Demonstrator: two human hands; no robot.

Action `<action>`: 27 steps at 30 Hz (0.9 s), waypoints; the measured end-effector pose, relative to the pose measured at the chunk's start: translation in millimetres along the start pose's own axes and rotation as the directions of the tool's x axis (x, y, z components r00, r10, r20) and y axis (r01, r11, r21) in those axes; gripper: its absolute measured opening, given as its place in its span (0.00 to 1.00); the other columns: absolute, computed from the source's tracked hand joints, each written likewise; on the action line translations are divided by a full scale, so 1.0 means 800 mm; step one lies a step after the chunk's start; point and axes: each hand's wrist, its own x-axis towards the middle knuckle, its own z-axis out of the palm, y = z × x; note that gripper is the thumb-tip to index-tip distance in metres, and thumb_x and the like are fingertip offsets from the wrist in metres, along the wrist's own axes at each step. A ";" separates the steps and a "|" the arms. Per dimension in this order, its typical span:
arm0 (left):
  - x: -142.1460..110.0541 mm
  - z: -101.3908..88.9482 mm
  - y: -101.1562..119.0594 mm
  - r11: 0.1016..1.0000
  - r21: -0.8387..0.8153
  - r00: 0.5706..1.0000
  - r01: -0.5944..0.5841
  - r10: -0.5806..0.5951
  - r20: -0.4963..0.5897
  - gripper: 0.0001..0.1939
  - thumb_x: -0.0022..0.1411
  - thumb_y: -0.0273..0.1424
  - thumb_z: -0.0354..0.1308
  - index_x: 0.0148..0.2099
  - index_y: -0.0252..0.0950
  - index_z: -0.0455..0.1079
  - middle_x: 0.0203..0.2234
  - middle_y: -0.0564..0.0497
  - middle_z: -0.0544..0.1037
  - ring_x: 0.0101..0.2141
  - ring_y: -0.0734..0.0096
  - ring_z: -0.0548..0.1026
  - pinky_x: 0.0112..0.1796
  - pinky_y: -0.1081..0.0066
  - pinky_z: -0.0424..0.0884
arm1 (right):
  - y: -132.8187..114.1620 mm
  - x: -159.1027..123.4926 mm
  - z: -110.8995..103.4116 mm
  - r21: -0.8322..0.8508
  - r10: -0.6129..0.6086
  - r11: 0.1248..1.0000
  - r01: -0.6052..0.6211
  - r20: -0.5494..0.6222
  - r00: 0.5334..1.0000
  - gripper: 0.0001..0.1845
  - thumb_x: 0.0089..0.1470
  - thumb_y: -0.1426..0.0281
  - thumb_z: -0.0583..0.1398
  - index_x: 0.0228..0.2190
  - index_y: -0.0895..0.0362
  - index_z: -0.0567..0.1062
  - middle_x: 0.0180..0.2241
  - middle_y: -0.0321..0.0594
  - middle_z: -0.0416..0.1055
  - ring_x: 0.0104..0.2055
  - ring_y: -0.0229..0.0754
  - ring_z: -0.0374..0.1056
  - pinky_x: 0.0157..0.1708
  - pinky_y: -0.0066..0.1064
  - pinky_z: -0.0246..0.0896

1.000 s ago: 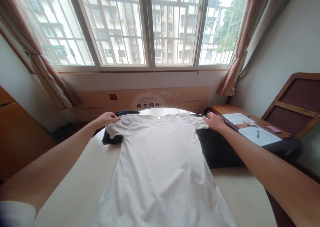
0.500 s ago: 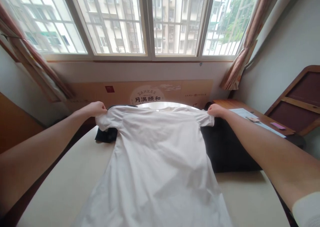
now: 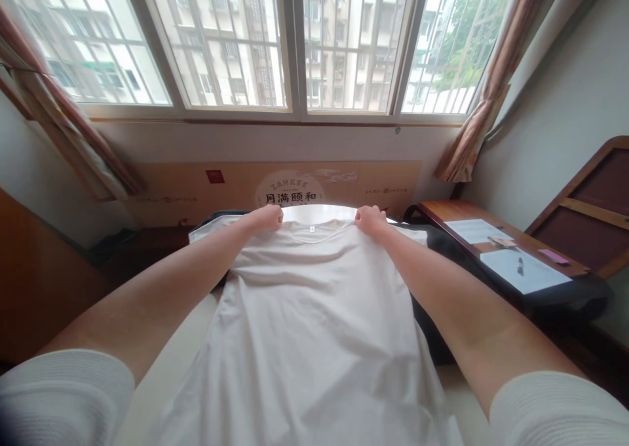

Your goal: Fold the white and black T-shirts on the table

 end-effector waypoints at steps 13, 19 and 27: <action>0.014 0.034 0.010 0.987 0.095 0.981 0.128 -0.112 -0.160 0.16 0.69 0.27 0.55 0.53 0.28 0.79 0.47 0.30 0.82 0.51 0.47 0.80 0.50 0.60 0.74 | 0.040 0.030 0.001 0.076 0.083 0.993 -0.087 0.056 0.995 0.10 0.57 0.69 0.63 0.39 0.57 0.82 0.39 0.44 0.81 0.41 0.46 0.74 0.44 0.33 0.65; 0.002 0.058 0.032 0.996 -0.008 0.975 0.092 -0.091 -0.202 0.22 0.70 0.26 0.52 0.63 0.24 0.69 0.58 0.25 0.73 0.59 0.41 0.72 0.59 0.54 0.66 | 0.091 -0.002 -0.024 0.014 0.069 0.997 -0.070 0.012 0.998 0.11 0.58 0.59 0.67 0.34 0.54 0.84 0.40 0.45 0.82 0.46 0.52 0.74 0.47 0.37 0.65; 0.031 0.070 0.149 0.935 -0.339 0.994 -0.106 0.104 -0.025 0.22 0.76 0.35 0.55 0.66 0.30 0.66 0.60 0.33 0.76 0.55 0.55 0.77 0.51 0.67 0.70 | 0.105 -0.024 -0.035 0.044 0.061 0.997 -0.058 -0.085 0.995 0.13 0.64 0.66 0.63 0.47 0.56 0.82 0.46 0.44 0.82 0.46 0.44 0.76 0.46 0.30 0.65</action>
